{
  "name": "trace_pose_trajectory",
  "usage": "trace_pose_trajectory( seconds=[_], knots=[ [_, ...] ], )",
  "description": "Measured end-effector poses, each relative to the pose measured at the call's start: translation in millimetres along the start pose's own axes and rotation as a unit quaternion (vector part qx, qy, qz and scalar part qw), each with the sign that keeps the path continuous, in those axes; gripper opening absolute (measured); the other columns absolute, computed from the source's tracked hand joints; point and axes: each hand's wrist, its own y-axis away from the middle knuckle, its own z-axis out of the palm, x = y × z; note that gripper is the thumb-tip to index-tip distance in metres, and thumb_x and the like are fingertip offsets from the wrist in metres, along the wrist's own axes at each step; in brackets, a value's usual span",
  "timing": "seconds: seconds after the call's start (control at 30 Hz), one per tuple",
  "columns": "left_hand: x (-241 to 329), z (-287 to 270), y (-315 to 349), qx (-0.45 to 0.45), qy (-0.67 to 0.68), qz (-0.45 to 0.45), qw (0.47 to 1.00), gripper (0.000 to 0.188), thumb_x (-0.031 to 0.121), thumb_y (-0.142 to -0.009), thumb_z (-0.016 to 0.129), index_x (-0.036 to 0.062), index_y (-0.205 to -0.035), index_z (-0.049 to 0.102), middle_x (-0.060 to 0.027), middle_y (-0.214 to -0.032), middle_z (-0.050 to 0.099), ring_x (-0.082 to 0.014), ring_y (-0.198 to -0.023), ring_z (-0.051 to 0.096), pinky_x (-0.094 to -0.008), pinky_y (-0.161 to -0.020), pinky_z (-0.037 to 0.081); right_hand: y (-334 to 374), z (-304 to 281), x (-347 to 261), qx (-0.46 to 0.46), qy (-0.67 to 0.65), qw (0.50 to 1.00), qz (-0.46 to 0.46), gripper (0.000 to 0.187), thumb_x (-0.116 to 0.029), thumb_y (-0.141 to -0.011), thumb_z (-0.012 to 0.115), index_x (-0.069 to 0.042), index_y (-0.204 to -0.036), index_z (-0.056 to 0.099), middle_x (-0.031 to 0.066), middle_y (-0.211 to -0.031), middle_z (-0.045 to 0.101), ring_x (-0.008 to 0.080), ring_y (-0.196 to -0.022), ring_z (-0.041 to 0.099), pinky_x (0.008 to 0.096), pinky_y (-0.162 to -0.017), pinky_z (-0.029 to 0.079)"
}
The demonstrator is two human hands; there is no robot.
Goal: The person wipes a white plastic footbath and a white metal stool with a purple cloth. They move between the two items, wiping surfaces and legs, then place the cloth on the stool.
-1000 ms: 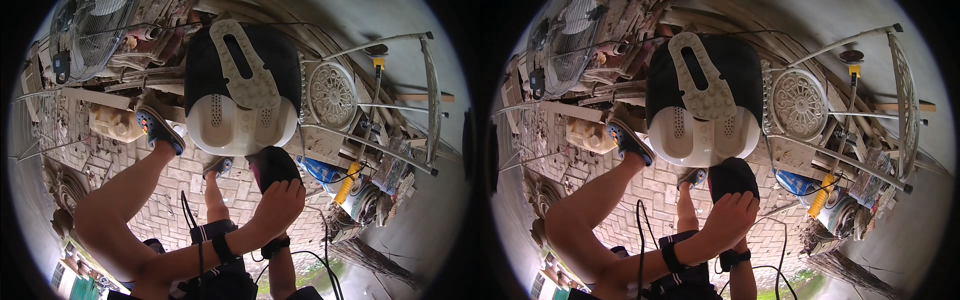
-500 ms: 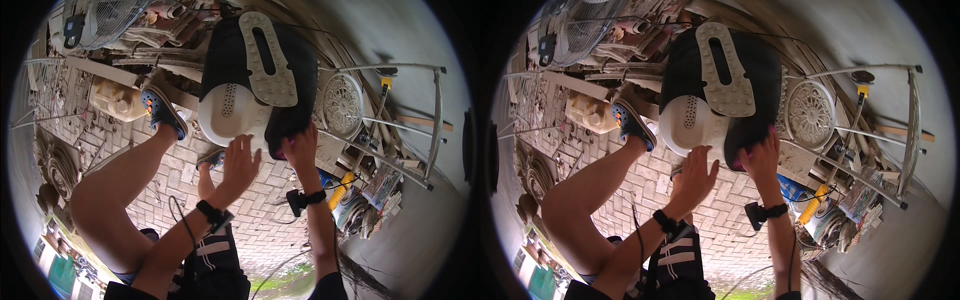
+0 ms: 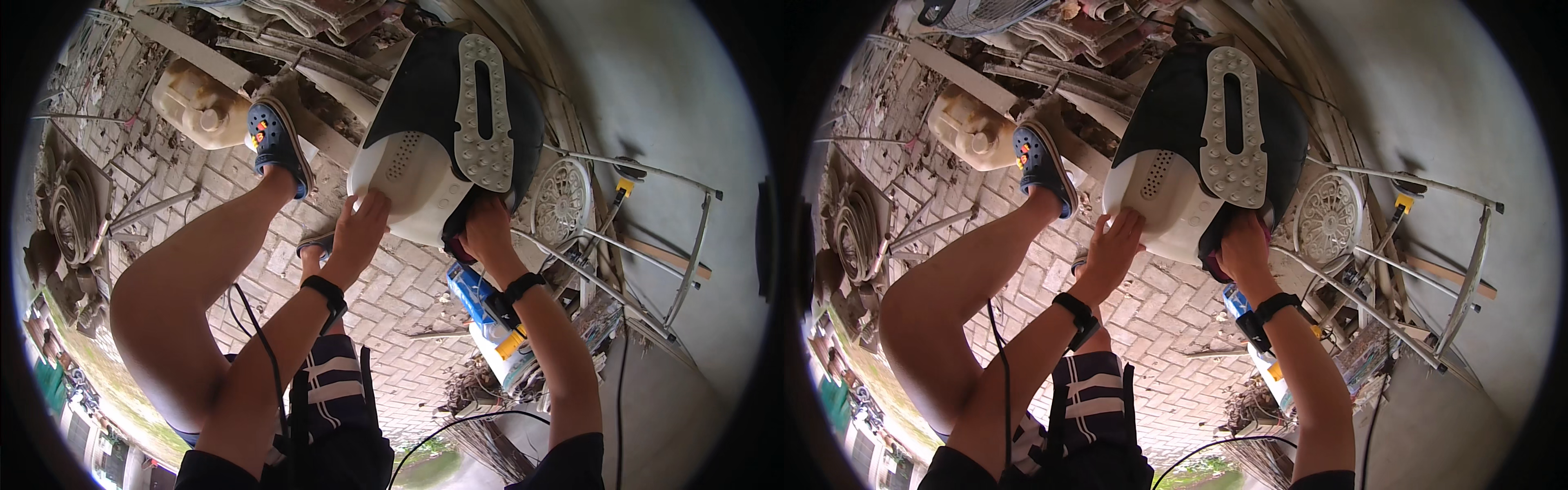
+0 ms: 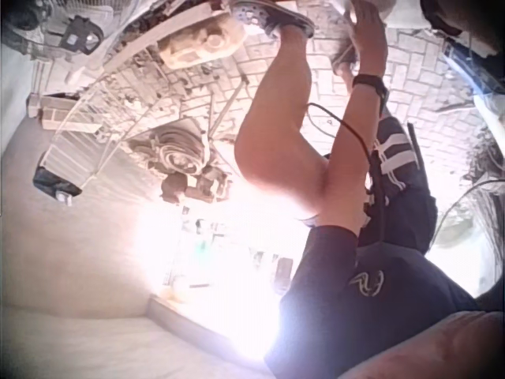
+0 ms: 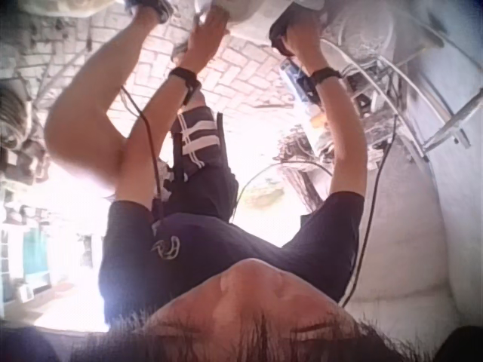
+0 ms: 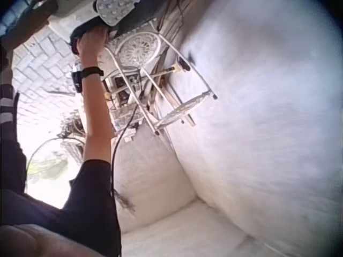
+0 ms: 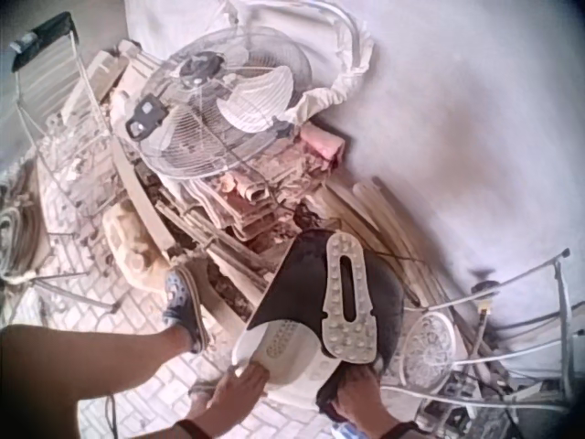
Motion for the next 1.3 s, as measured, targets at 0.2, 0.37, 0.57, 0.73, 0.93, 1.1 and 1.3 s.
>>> trace_pose_trajectory(
  seconds=[0.2, 0.37, 0.57, 0.73, 0.93, 1.1, 1.3],
  knots=[
    [-2.8, 1.2, -0.5, 0.015, 0.031, 0.001, 0.999, 0.048, 0.036, -0.084, 0.07, 0.0092, -0.122, 0.06, -0.0021, -0.125, 0.057, -0.0164, -0.129, 0.047, -0.0411, -0.109, 0.032, 5.4, 18.0, -21.8, -0.016, -0.089, 0.996, -0.003, 0.029, -0.03, -0.076, 0.067, -0.005, -0.086, 0.076, 0.0157, -0.089, 0.072, 0.0313, -0.099, 0.064, 0.0459, -0.108, 0.039],
    [1.3, 0.1, -2.2, 0.015, 0.016, -0.001, 1.0, 0.044, 0.032, -0.083, 0.07, 0.0091, -0.119, 0.061, -0.0021, -0.122, 0.057, -0.0176, -0.127, 0.048, -0.0442, -0.109, 0.031, 4.6, 49.0, -34.1, -0.025, -0.285, 0.951, 0.114, 0.029, -0.026, -0.078, 0.069, -0.001, -0.092, 0.07, 0.0166, -0.086, 0.07, 0.0325, -0.088, 0.066, 0.0421, -0.096, 0.047],
    [7.2, 2.8, -3.3, -0.005, 0.034, -0.013, 0.999, 0.043, 0.03, -0.084, 0.071, 0.0088, -0.12, 0.061, -0.0038, -0.123, 0.057, -0.0181, -0.128, 0.048, -0.0459, -0.109, 0.03, -0.9, 43.2, -57.7, 0.083, -0.839, 0.473, 0.258, 0.027, -0.008, -0.082, 0.055, 0.004, -0.106, 0.058, 0.0074, -0.089, 0.066, 0.0206, -0.084, 0.062, 0.0294, -0.08, 0.049],
    [4.4, -2.0, -5.0, 0.0, 0.046, 0.001, 0.999, 0.047, 0.031, -0.082, 0.074, 0.0076, -0.12, 0.061, -0.0048, -0.12, 0.059, -0.0194, -0.124, 0.051, -0.0452, -0.107, 0.032, 12.8, 15.4, -62.3, 0.049, -0.629, 0.739, 0.237, 0.037, -0.016, -0.077, 0.067, 0.004, -0.108, 0.061, 0.0202, -0.097, 0.069, 0.0346, -0.094, 0.066, 0.04, -0.088, 0.053],
    [2.4, -5.8, -9.4, -0.051, 0.057, -0.004, 0.997, 0.046, 0.031, -0.082, 0.075, 0.0076, -0.12, 0.061, -0.0047, -0.122, 0.058, -0.0195, -0.123, 0.051, -0.0423, -0.102, 0.035, 61.7, 16.3, -87.4, 0.12, -0.544, 0.821, 0.126, 0.041, -0.022, -0.074, 0.074, -0.004, -0.11, 0.069, 0.0211, -0.104, 0.069, 0.0433, -0.108, 0.061, 0.0563, -0.101, 0.043],
    [9.5, -17.9, -10.9, 0.004, 0.042, 0.003, 0.999, 0.049, 0.027, -0.087, 0.07, 0.0069, -0.13, 0.056, -0.0068, -0.128, 0.054, -0.0231, -0.124, 0.049, -0.0422, -0.101, 0.037, 136.6, 38.1, -177.0, 0.018, -0.764, 0.545, 0.345, 0.049, -0.013, -0.082, 0.069, 0.001, -0.128, 0.058, 0.0173, -0.101, 0.071, 0.0254, -0.095, 0.069, 0.0353, -0.088, 0.053],
    [49.7, -57.2, -2.3, -0.13, 0.188, 0.126, 0.965, 0.045, 0.017, -0.082, 0.067, 0.0085, -0.126, 0.061, -0.0063, -0.112, 0.063, -0.0276, -0.105, 0.06, -0.0451, -0.089, 0.047, 144.6, 22.2, -204.8, 0.162, -0.733, 0.469, 0.466, 0.041, -0.01, -0.083, 0.065, -0.001, -0.122, 0.057, 0.0103, -0.096, 0.066, 0.0174, -0.086, 0.061, 0.0332, -0.081, 0.053]
  ],
)
